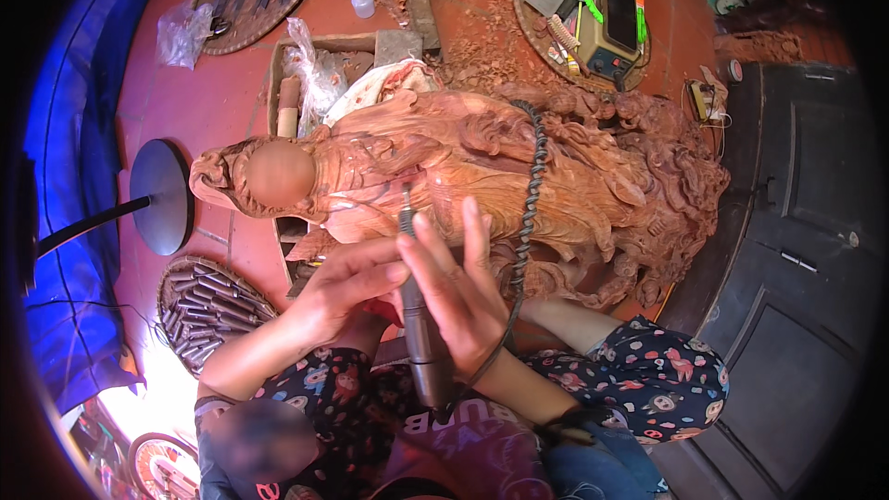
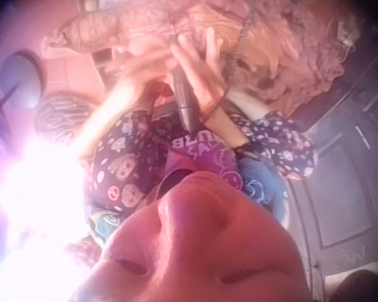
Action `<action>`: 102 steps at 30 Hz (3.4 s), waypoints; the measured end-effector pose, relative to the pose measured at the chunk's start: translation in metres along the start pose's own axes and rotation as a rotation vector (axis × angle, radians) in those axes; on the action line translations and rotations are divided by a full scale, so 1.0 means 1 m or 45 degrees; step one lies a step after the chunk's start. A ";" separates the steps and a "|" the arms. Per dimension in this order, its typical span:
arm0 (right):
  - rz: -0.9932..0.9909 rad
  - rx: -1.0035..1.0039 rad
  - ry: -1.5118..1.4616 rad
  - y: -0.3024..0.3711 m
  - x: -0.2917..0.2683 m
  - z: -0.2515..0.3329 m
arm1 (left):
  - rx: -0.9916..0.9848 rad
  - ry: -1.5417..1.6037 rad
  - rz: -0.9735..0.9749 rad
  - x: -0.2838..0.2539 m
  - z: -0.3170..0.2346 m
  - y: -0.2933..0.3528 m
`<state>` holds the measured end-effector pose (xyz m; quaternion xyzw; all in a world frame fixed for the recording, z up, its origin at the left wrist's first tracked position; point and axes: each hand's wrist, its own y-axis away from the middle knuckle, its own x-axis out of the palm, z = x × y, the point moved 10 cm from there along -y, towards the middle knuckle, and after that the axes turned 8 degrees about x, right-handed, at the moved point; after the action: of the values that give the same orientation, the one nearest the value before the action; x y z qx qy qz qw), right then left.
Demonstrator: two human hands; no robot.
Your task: The person uses a rotary carving tool to refine details on a wooden sculpture of a seated figure. They hold the tool with both hands and work on the torso and arm areas, occasionally pausing to wipe away wood dust with a red cloth.
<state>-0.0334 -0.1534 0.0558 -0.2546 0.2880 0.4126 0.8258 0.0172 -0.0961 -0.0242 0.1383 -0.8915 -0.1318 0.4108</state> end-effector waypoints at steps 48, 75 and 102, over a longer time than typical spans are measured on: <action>0.003 -0.025 0.105 0.004 0.010 0.001 | -0.049 0.102 -0.030 -0.005 -0.001 0.009; -0.046 -0.228 0.251 0.001 0.019 0.021 | 0.057 0.059 0.082 -0.012 0.006 0.009; -0.221 -0.151 0.187 0.001 0.002 0.010 | 0.173 -0.040 0.261 0.003 0.010 -0.013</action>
<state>-0.0307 -0.1449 0.0613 -0.3564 0.2997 0.3360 0.8187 0.0097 -0.1084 -0.0330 0.0717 -0.9142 -0.0304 0.3976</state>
